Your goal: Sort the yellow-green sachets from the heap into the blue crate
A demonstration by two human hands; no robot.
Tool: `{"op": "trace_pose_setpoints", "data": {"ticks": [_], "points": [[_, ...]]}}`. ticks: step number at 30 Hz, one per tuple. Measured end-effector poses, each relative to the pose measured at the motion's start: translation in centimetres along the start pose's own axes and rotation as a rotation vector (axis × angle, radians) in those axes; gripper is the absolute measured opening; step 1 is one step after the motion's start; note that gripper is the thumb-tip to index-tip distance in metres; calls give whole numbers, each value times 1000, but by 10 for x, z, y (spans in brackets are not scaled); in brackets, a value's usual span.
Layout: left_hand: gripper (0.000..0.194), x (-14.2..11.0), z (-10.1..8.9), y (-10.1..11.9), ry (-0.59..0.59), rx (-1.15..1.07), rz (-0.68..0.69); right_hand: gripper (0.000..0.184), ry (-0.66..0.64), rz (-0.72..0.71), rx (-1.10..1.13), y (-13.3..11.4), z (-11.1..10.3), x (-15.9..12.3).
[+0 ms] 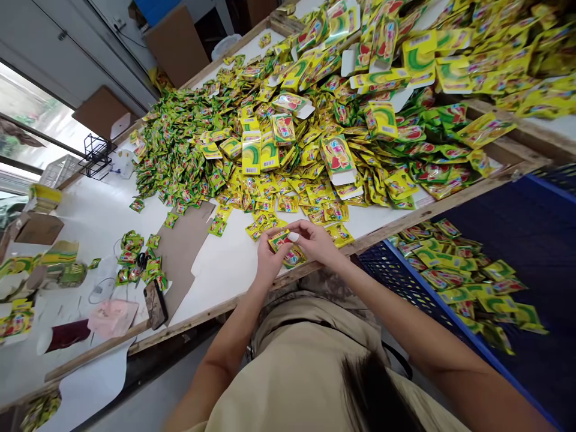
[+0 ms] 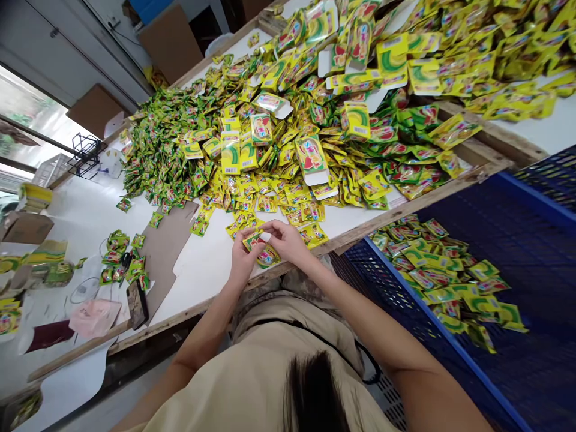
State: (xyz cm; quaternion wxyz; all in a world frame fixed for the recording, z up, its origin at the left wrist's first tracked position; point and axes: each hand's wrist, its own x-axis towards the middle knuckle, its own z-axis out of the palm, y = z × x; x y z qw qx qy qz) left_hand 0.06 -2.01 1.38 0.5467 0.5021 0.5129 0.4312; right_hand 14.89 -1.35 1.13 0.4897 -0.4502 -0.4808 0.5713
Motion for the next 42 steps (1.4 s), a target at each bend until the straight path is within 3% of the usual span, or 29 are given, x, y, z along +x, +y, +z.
{"op": "trace_pose_setpoints", "data": {"ticks": [2, 5, 8, 15, 20, 25, 29, 35, 39, 42], "points": [[37, 3, 1, -3, -10, -26, -31, 29, 15, -13, -42, 1, 2, -2], [34, 6, 3, -8, 91, -129, -62, 42, -4, -20, -159, 5, 3, -5], [36, 10, 4, -8, 137, -172, -58, 33, -61, -9, -383, 5, -3, -5], [31, 17, -9, 6, -43, 25, 104, 36, -227, -256, -865, -31, -21, -4], [37, 17, -15, -1, -179, 301, 189, 34, -267, -219, -1184, -26, -14, -9], [20, 16, -16, -2, -164, 509, 214, 23, -233, -162, -1219, -18, -8, -8], [18, 9, -14, 3, -172, 517, 219, 20, -259, -122, -1210, -26, -9, -8], [17, 9, -16, 6, -113, 443, 325, 21, -225, -302, -1288, -29, -9, -13], [20, 15, -16, 1, -123, 420, 240, 22, -263, -282, -1331, -18, -10, -9], [26, 15, -17, 4, -169, 256, 152, 25, -277, -213, -1176, -15, -16, -6]]}}
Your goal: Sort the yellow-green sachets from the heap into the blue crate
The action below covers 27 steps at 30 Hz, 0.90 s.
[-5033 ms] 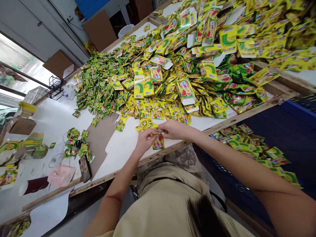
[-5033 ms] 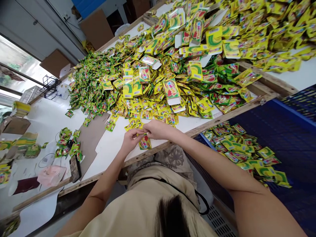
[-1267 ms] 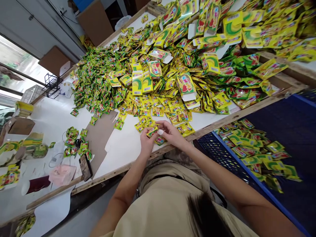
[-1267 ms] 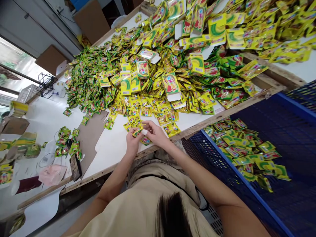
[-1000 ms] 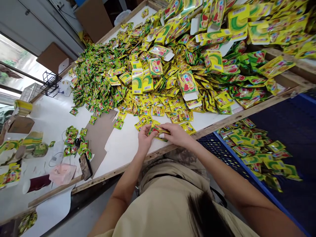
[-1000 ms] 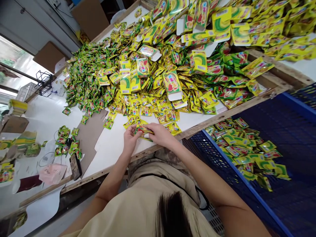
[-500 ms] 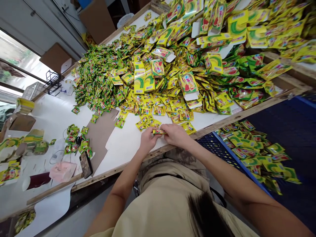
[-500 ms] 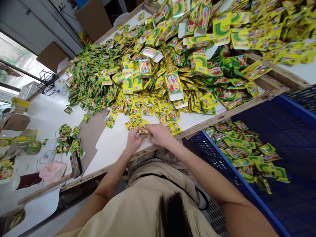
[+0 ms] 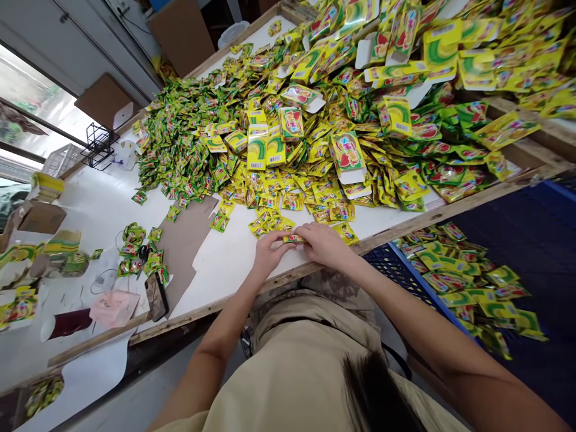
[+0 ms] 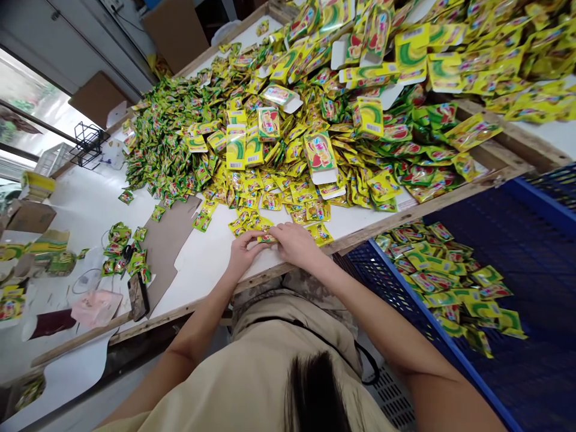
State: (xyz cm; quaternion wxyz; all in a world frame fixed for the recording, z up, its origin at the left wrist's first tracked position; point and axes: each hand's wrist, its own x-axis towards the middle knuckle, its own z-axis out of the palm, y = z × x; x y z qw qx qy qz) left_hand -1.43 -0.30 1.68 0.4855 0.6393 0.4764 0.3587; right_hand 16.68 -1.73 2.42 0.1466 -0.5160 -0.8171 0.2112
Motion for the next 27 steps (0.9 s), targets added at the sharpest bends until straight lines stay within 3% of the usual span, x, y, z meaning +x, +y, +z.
{"op": "trace_pose_setpoints", "data": {"ticks": [6, 10, 15, 22, 27], "points": [[27, 5, -8, 19, -121, -355, -175, 12, -133, -39, 510, 9, -14, -2], [32, 12, -7, 23, -216, -558, -300, 30, -288, -62, 864, 14, -11, 1], [43, 10, 2, 25, -183, -626, -443, 48, -370, -15, 1208, 17, 4, 1], [40, 8, 6, 38, -129, -502, -297, 56, -332, 17, 1256, 15, 5, -2], [41, 8, 16, 42, -145, -571, -377, 59, -270, 51, 1219, 3, 5, -2]]}}
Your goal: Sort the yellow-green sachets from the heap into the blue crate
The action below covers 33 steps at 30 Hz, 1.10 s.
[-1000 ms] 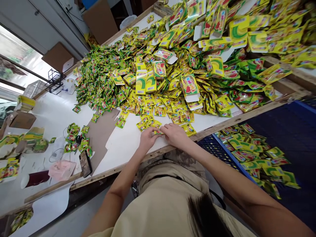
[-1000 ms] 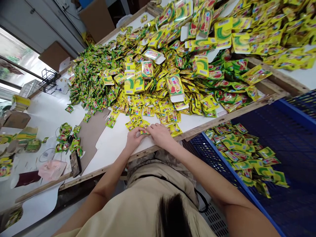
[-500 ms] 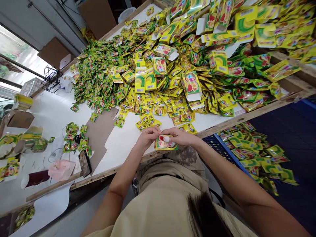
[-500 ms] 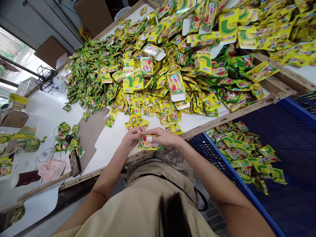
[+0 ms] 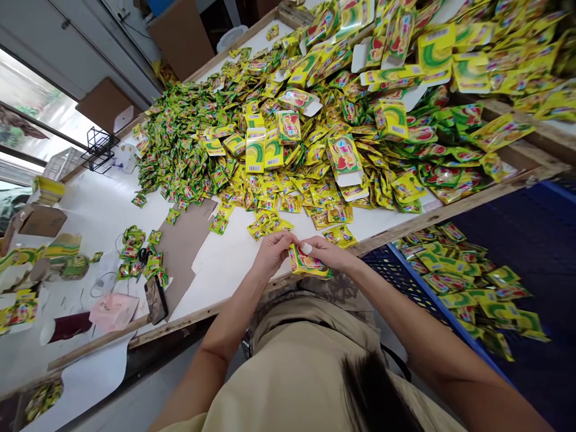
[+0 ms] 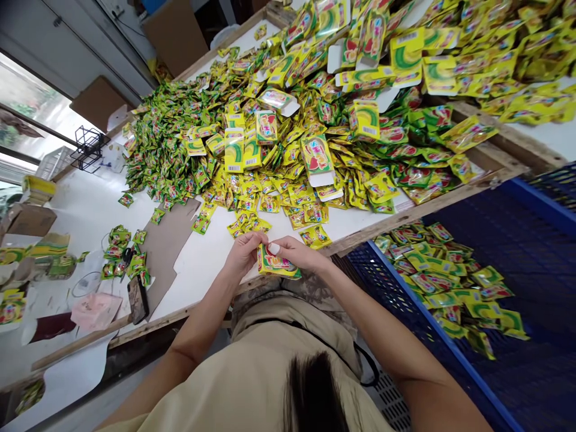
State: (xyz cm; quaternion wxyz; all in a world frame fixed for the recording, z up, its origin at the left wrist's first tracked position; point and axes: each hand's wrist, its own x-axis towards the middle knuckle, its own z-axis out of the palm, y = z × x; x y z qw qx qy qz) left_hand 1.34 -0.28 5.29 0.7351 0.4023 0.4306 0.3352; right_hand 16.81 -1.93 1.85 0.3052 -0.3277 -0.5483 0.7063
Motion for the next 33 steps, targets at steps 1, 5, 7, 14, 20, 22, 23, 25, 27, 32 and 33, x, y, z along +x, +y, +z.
{"op": "trace_pose_setpoints", "data": {"ticks": [1, 5, 7, 14, 20, 22, 23, 25, 27, 32, 33], "points": [[40, 0, 1, -1, 5, 0, -7, 59, 6, -12, -23, -3, 0, -2], [36, -2, -13, -3, 136, 31, 34, 54, -36, 24, -227, -21, -26, -48], [33, -6, -32, -2, 264, 76, 90, 51, -20, 170, -400, -26, -57, -94], [25, 1, -79, -2, 544, 588, 375, 25, 813, 619, -1154, -23, -113, -171], [33, 37, -70, -9, 580, 1198, 428, 25, 725, 445, -1267, -18, -50, -60], [31, 41, -76, -8, 468, 1234, 389, 32, 677, 395, -1261, -7, -42, -39], [27, 41, -81, -5, 406, 1219, 387, 34, 638, 361, -1227, -1, -41, -33], [21, 40, -94, 3, 387, 1181, 416, 33, 558, 302, -1139, 10, -42, -29], [24, 39, -111, 14, 559, 1198, 451, 27, 509, 266, -1075, 17, -46, -29], [42, 44, -158, 34, 1006, 1345, 101, 14, 538, 185, -853, 19, -49, -30], [40, 45, -164, 34, 989, 1335, 30, 16, 550, 176, -776, 19, -48, -29]]}}
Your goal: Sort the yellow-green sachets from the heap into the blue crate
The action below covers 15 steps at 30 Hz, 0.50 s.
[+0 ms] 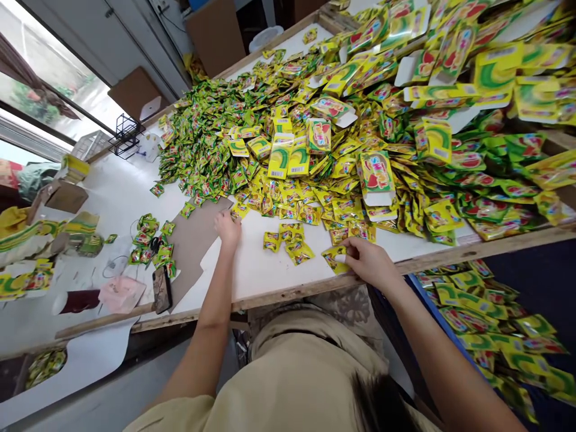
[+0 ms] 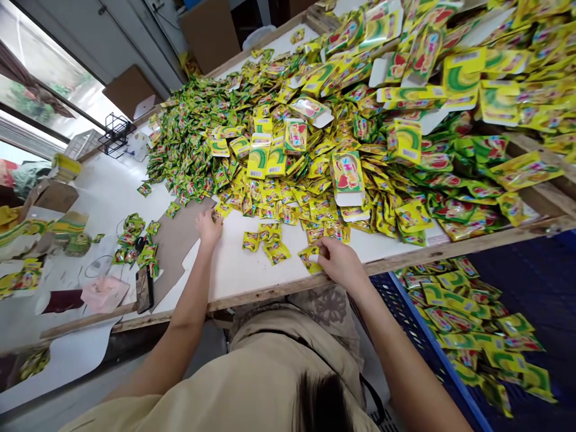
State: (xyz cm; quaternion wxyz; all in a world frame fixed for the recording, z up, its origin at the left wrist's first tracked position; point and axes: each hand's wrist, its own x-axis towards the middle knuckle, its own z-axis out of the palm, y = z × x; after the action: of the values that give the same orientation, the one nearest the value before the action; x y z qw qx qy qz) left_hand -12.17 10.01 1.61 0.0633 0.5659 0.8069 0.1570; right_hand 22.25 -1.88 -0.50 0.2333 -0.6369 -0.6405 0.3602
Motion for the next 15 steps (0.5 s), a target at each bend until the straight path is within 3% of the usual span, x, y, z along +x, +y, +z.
{"op": "trace_pose_setpoints", "data": {"ticks": [3, 6, 10, 15], "points": [[42, -1, 5, -8, -126, -96, 25, 29, 12, 45, 290, -3, 5, 1], [48, -14, 3, -12, -121, -202, 20, 40, 49, 75, 546, -6, 10, 3], [44, -31, -18, -29, -65, -101, 28, 42, 71, 83, 638, -9, 11, 2], [32, -54, -33, -49, -218, 8, -7, 39, 177, 87, 728, -22, 17, -1]]}}
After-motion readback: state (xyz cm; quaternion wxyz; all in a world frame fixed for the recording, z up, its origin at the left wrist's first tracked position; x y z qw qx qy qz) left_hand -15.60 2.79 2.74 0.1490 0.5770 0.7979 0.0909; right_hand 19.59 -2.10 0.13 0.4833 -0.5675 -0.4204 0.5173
